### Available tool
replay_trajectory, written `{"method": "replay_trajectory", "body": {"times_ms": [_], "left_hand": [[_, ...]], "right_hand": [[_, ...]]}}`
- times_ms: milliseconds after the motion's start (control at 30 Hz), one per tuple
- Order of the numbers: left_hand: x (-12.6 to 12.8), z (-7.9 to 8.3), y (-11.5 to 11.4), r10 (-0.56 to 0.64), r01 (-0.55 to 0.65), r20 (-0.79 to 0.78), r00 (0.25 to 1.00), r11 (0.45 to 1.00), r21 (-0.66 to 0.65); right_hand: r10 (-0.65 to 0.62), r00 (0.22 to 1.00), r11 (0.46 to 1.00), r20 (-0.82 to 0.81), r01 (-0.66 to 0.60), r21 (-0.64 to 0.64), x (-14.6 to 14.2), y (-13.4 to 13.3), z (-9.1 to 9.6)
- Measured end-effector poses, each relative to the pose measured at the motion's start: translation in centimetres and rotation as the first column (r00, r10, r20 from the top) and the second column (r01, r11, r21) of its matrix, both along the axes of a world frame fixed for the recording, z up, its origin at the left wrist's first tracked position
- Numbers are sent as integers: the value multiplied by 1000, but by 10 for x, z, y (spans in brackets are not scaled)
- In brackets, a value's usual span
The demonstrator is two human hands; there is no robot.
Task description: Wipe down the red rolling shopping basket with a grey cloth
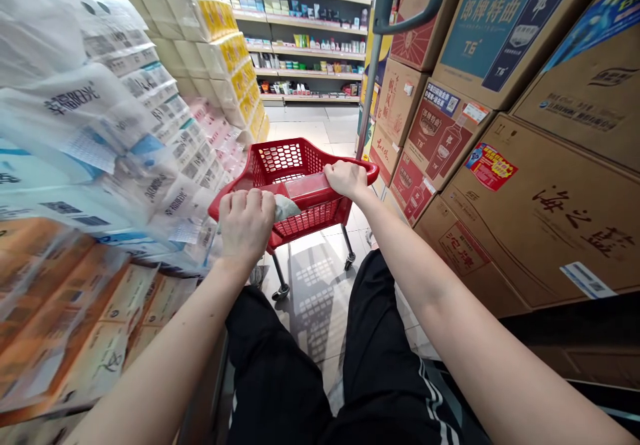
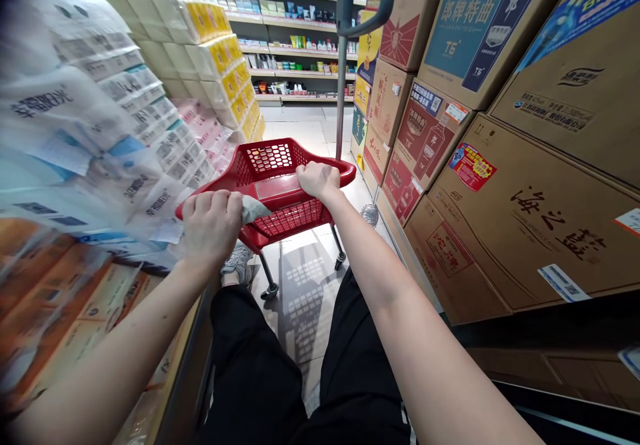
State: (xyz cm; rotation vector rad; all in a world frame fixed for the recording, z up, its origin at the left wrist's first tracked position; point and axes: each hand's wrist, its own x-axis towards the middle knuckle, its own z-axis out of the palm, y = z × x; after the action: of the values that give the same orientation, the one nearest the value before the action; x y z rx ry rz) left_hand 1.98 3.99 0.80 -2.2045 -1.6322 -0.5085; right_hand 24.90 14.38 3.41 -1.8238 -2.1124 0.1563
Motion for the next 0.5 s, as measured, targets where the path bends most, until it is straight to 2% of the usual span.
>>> {"method": "replay_trajectory", "body": {"times_ms": [100,233,367,433,500], "left_hand": [[0,-7,-4,-61,58,49,997,997,54],[-7,0,4,-70,70,-74,995,998,-6],[-14,16,23,-112,78,-174,978,979,-188],[-16,24,35,-109,56,-154,982,948,-313],[-16,30,50,-52,1,-104,993,897,-442]], "right_hand": [[-33,999,999,-29,34,15,2,-3,-3],[-34,999,999,-7,34,18,5,-6,-2],[-26,1000,999,18,26,21,10,-3,0],[-22,999,999,29,22,25,12,-1,0],[-26,999,999,31,25,26,15,1,-1]]}}
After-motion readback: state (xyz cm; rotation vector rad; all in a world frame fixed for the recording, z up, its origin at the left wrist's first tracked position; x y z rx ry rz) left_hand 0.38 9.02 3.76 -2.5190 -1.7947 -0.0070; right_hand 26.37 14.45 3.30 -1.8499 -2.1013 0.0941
